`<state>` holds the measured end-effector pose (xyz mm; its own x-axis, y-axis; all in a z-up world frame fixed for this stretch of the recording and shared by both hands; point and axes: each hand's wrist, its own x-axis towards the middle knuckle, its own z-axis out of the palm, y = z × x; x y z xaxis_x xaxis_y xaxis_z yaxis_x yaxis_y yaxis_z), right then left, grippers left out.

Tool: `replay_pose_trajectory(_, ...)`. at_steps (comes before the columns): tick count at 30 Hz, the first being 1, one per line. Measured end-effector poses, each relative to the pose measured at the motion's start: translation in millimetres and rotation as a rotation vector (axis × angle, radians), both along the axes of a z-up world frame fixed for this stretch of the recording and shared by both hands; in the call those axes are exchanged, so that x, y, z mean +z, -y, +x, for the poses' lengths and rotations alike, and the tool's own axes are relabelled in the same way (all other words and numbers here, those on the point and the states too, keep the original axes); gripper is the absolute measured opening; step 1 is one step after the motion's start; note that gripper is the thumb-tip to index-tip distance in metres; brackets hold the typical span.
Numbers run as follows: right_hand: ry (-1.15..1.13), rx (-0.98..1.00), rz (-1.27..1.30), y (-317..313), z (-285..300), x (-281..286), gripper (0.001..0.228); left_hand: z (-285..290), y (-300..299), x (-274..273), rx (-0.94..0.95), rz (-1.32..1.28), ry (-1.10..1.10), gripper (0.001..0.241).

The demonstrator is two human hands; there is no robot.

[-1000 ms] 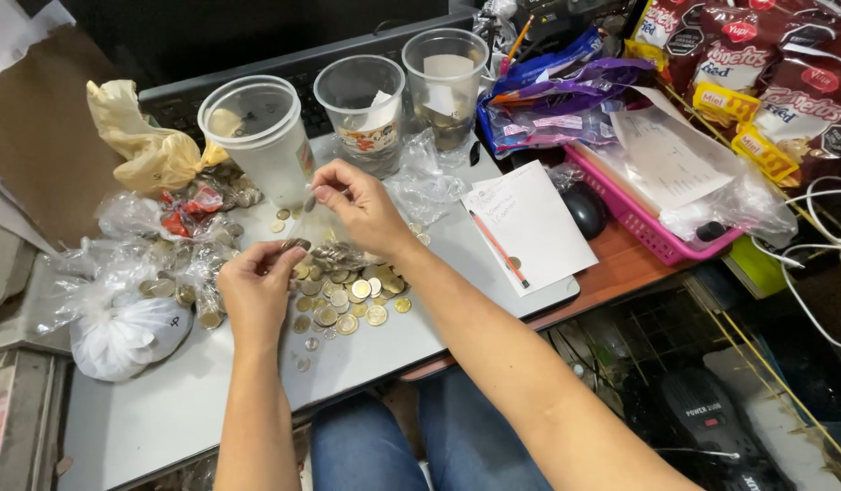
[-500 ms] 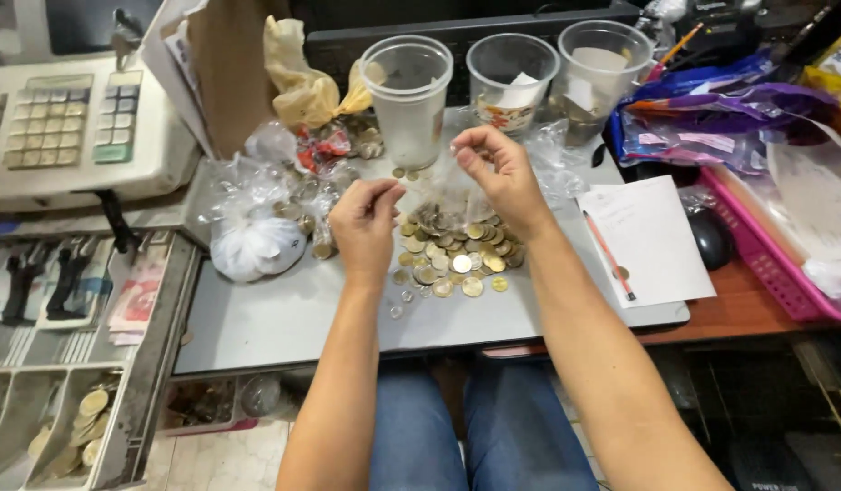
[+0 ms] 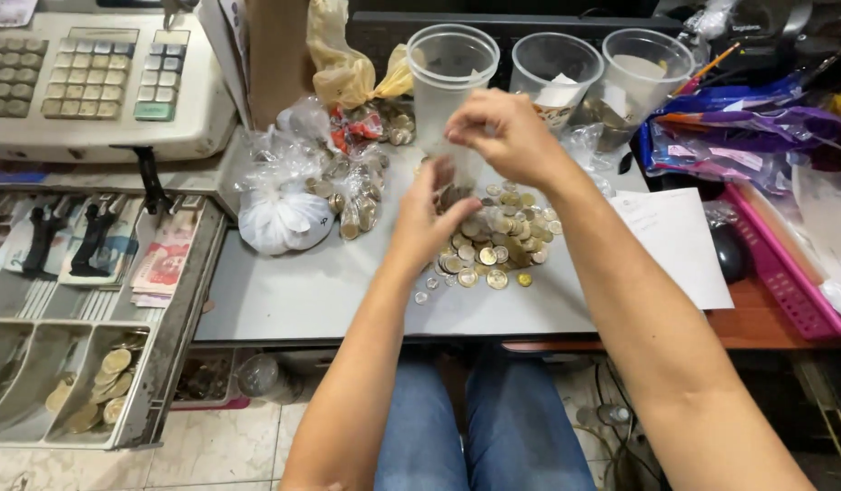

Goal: Sorting a pile of coins and placing them into small plastic bags at a checkout counter.

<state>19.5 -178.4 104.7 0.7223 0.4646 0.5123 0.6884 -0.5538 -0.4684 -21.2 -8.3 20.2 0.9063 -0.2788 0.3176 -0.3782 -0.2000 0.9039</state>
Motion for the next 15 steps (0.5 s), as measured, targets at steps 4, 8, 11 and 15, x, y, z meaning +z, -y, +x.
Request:
replay_pose_trajectory(4,0.070,0.014,0.029,2,-6,14,0.007,22,7,-44,-0.018,0.114,0.114,0.071)
replay_pose_trajectory(8,0.155,-0.008,0.066,4,-11,30,0.005,19,7,-38,-0.020,0.183,0.045,0.055)
replay_pose_trajectory(11,0.245,-0.006,0.052,7,-11,40,0.003,21,7,-45,-0.016,0.203,0.053,0.053)
replay_pose_trajectory(15,0.382,-0.007,0.024,16,-13,53,0.008,17,8,-34,-0.027,0.254,0.032,0.050)
